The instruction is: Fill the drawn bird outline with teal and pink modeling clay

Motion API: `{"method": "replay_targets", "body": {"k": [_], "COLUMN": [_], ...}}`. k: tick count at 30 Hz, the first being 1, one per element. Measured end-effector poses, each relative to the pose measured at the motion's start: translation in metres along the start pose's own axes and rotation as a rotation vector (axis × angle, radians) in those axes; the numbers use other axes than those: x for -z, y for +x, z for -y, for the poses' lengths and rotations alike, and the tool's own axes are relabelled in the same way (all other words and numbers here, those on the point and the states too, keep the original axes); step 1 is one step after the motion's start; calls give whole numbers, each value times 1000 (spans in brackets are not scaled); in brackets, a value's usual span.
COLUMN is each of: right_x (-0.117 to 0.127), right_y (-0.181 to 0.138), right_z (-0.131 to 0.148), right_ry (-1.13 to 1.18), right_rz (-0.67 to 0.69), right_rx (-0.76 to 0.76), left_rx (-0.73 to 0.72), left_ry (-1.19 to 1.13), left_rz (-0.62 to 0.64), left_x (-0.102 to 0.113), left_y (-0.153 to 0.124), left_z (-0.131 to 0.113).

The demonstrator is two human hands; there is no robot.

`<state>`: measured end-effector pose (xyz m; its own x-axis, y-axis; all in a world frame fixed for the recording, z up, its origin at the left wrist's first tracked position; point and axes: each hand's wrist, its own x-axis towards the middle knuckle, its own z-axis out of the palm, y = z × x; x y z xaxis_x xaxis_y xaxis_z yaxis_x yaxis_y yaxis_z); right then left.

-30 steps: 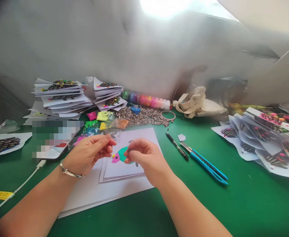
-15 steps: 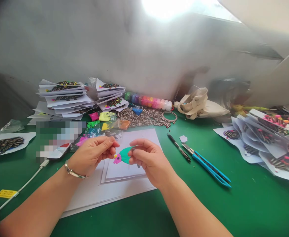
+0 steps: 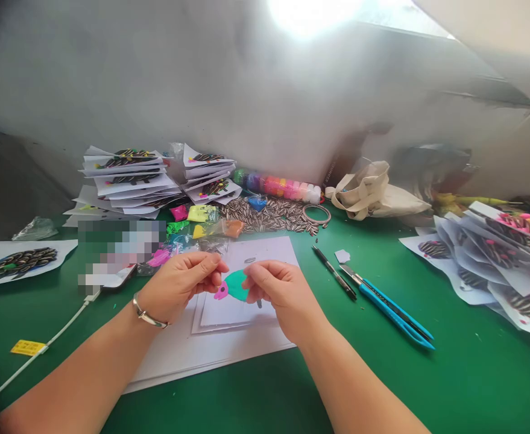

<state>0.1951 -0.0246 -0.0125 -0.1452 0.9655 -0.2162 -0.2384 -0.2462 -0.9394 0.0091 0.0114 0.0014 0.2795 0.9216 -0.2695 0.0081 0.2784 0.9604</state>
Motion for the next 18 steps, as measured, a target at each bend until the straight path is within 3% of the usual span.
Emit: {"method": "replay_targets", "body": {"k": [8,18], "right_x": [-1,1], "right_y": [2,0], "right_z": [0,1], "right_ry": [58,-78], "right_rz": [-26,-69], "right_rx": [18,54], "left_rx": [-6,-8], "left_ry": [-13,-14], "left_rz": [9,6], "left_x": [0,0], "left_y": [0,-1], "left_z": [0,-1]}}
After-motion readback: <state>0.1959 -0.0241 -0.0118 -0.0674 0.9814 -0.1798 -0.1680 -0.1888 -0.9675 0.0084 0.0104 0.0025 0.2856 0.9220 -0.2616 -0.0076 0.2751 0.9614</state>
